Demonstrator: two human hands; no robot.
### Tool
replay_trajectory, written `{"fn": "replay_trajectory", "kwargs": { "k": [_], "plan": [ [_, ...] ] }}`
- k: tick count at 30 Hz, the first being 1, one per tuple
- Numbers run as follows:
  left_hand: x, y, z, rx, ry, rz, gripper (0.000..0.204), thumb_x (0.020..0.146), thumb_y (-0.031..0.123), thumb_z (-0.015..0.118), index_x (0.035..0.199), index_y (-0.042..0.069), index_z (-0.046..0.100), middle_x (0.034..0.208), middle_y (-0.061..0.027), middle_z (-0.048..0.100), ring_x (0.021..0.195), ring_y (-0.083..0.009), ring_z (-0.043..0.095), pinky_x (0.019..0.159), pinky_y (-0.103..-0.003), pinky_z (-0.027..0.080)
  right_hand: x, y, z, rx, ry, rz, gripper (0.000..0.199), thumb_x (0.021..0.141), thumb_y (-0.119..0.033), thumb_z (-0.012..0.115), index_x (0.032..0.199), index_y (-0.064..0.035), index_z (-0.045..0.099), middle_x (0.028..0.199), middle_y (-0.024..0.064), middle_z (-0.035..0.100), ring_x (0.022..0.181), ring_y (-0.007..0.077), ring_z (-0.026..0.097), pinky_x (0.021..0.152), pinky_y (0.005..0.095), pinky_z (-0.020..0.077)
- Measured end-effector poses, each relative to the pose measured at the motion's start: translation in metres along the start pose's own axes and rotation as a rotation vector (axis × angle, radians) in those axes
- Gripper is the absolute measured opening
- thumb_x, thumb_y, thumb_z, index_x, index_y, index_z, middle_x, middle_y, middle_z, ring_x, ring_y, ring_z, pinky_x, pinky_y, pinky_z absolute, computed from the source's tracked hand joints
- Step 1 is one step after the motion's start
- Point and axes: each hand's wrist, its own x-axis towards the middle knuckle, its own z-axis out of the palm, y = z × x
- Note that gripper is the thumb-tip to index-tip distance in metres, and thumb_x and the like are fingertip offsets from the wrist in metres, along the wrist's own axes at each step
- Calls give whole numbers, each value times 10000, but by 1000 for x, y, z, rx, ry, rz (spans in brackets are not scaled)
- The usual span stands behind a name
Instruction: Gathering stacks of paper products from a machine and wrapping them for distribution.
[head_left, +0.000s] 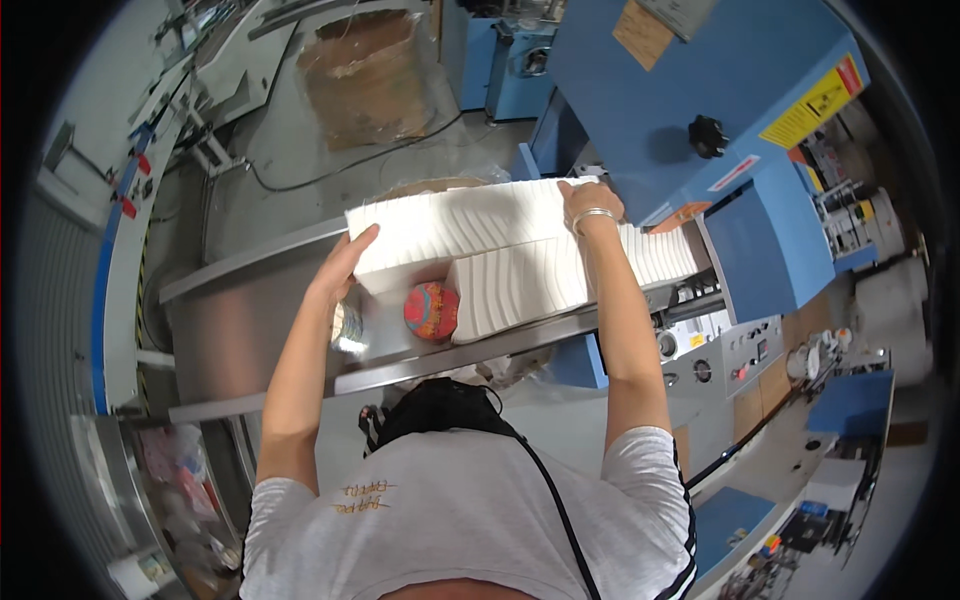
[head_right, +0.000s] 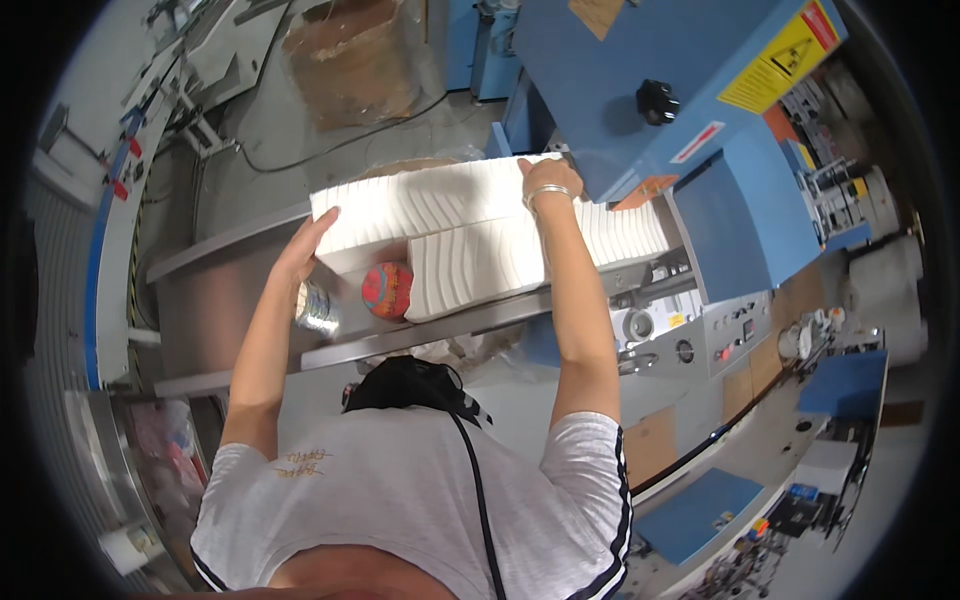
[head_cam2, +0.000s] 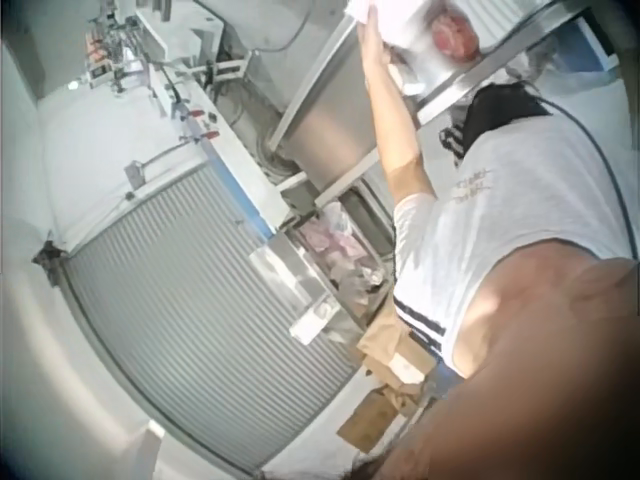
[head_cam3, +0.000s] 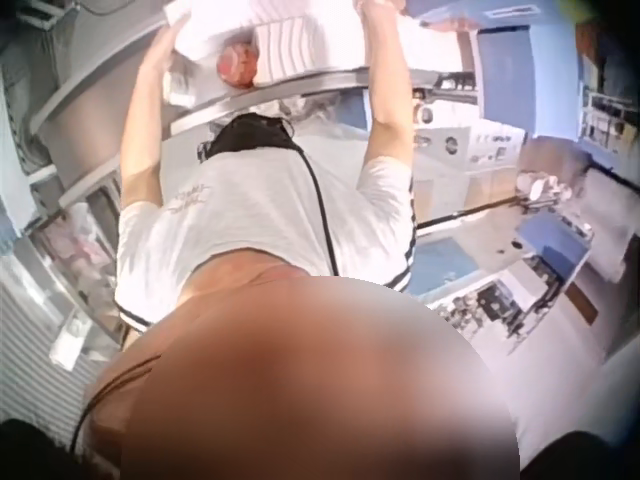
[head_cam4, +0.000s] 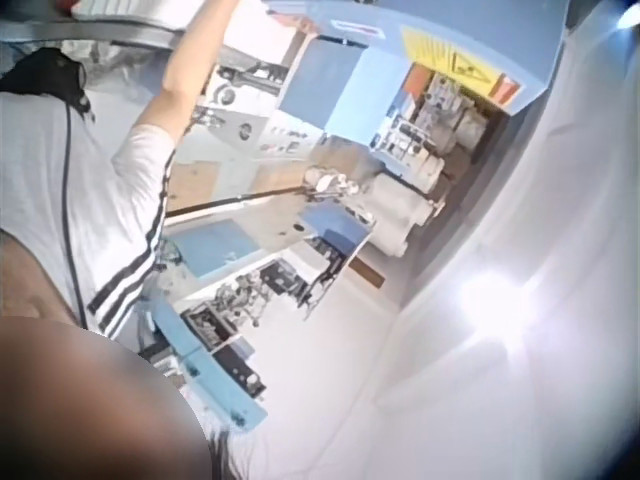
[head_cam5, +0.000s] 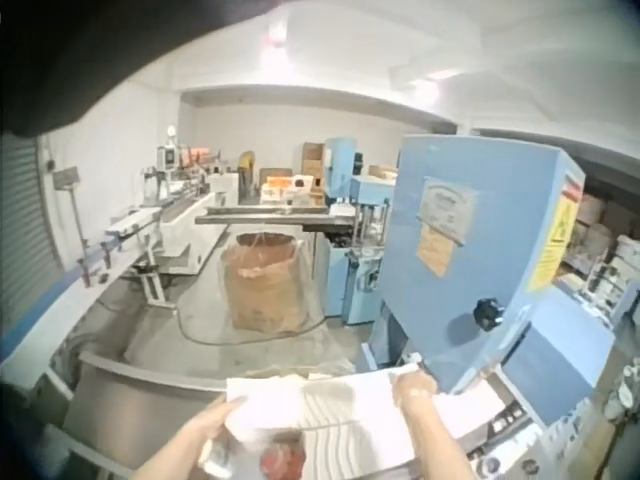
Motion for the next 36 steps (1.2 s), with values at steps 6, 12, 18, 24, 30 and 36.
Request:
{"fn": "replay_trajectory", "kwargs": {
  "k": [6, 12, 18, 24, 30, 36],
  "plan": [
    [-1, 9, 4, 11, -90, 19, 760, 841, 466, 618, 1400, 50, 314, 1357, -101, 452, 1220, -212, 449, 961, -351, 389, -1, -2, 3, 5, 53, -49, 507, 911, -487, 449, 1038, -51, 675, 1135, 153, 629, 1058, 299, 602, 891, 380, 477],
    [-3, 12, 1, -31, -154, -8, 752, 855, 461, 607, 1403, 46, 303, 1362, -105, 445, 1218, -221, 453, 966, -354, 391, -6, -1, -11, 46, -98, -36, 581, 920, -532, 392, 1043, -35, 666, 1123, 159, 631, 1081, 293, 591, 897, 391, 467],
    [-19, 25, 15, -97, -189, 9, 780, 831, 435, 650, 1395, 33, 291, 1343, -127, 451, 1206, -250, 471, 954, -382, 422, 32, 17, 0, -1, -316, -213, 850, 784, -749, 386, 929, 36, 680, 1010, 217, 648, 1047, 336, 601, 887, 388, 451],
    [-7, 19, 12, -52, -136, -43, 934, 746, 452, 731, 1383, 28, 197, 1305, -145, 452, 1174, -250, 482, 923, -399, 435, 40, 18, 19, 83, -218, -201, 873, 721, -759, 486, 959, 63, 660, 955, 204, 654, 964, 312, 623, 829, 386, 457],
    [22, -9, -26, -111, -88, 17, 997, 706, 451, 762, 1350, -63, 201, 1304, -173, 442, 1195, -254, 457, 972, -355, 398, 10, -34, 18, 213, -219, -166, 705, 713, -621, 627, 914, 54, 672, 947, 198, 666, 857, 322, 638, 780, 391, 471],
    [-24, 5, -95, -89, 2, -13, 788, 749, 378, 746, 1297, -42, 366, 1226, -151, 531, 1091, -236, 546, 900, -349, 458, -41, -107, 26, 167, -219, -281, 740, 749, -652, 532, 945, 50, 664, 1033, 239, 636, 1005, 381, 588, 884, 406, 431]
  ]
}}
